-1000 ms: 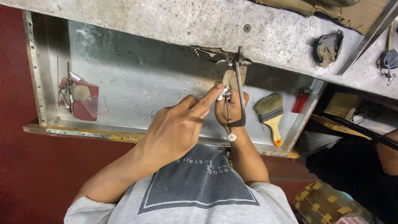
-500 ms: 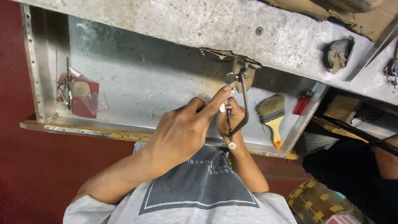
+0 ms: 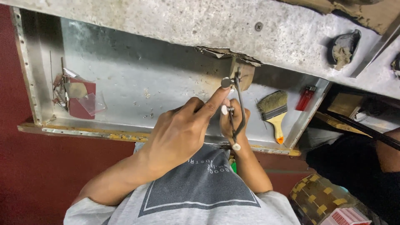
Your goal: Using a jeweler's saw to cut a small piece of metal on a bench pin, occasionally using pliers for positioning.
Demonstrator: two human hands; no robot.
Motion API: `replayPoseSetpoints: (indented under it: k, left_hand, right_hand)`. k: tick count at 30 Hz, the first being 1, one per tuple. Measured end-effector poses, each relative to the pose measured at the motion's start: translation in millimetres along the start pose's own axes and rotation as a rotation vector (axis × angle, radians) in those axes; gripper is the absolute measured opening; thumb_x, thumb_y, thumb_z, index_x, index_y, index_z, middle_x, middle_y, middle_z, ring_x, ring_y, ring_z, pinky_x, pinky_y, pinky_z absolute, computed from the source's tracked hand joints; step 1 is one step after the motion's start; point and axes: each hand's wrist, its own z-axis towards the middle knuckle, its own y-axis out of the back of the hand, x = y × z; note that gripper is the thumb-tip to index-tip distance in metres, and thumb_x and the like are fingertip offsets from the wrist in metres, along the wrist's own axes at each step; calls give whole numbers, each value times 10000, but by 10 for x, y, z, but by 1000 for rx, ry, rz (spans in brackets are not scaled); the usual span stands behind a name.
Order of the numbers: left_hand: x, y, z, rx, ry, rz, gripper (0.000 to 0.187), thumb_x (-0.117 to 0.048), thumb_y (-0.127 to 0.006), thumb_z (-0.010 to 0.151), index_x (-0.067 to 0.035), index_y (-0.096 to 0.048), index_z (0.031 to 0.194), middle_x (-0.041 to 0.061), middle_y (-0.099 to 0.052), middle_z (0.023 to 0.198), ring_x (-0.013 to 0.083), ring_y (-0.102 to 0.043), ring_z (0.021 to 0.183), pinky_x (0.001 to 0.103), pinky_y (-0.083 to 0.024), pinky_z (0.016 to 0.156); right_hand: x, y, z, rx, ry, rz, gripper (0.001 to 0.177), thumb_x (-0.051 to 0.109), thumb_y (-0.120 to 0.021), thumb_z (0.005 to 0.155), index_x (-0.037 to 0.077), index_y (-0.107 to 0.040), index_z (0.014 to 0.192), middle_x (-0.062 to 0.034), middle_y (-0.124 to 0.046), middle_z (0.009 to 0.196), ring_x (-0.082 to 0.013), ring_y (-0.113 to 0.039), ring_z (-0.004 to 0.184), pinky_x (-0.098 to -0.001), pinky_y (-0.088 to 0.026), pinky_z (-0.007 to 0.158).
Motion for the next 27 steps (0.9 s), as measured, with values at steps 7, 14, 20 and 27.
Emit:
replayPoseSetpoints:
  k: [7, 14, 20, 27]
  left_hand:
    - [25, -66, -24, 44, 16, 37, 755, -63, -544, 951, -233, -307, 1647, 59, -540, 899, 341, -500, 471, 508, -495, 440]
    - [0, -19, -2, -7, 7, -5, 693, -48, -596, 991, -232, -365, 1618, 44, -550, 896, 299, -513, 517, 442, -484, 440]
    - [-7, -34, -6, 14, 10, 19, 718, -65, -571, 960, -224, -360, 1627, 63, -557, 879, 349, -547, 504, 512, -507, 457]
    - [-8, 4, 6, -21, -34, -19, 615, -36, -566, 1045, -173, -384, 1617, 64, -560, 851, 258, -427, 462, 406, -448, 409]
  right_hand:
    - [-74, -172, 358, -175, 206, -154, 342, 149, -572, 1065, 76, -557, 1399, -16, -466, 618, -173, -344, 481, -356, -304, 489]
    - [4, 36, -72, 56, -22, 13, 389, 435, -376, 1071, 163, -352, 794, 4, -240, 591, -118, -215, 497, -356, -205, 503]
    - [139, 2, 440, -86, 189, -102, 519, 121, -509, 1111, 160, -377, 1612, -102, -409, 1672, -173, -454, 586, -321, -405, 624]
    - [-12, 41, -61, 12, 4, 33, 289, 273, -456, 1074, 113, -392, 841, -27, -303, 614, -120, -262, 521, -333, -242, 502]
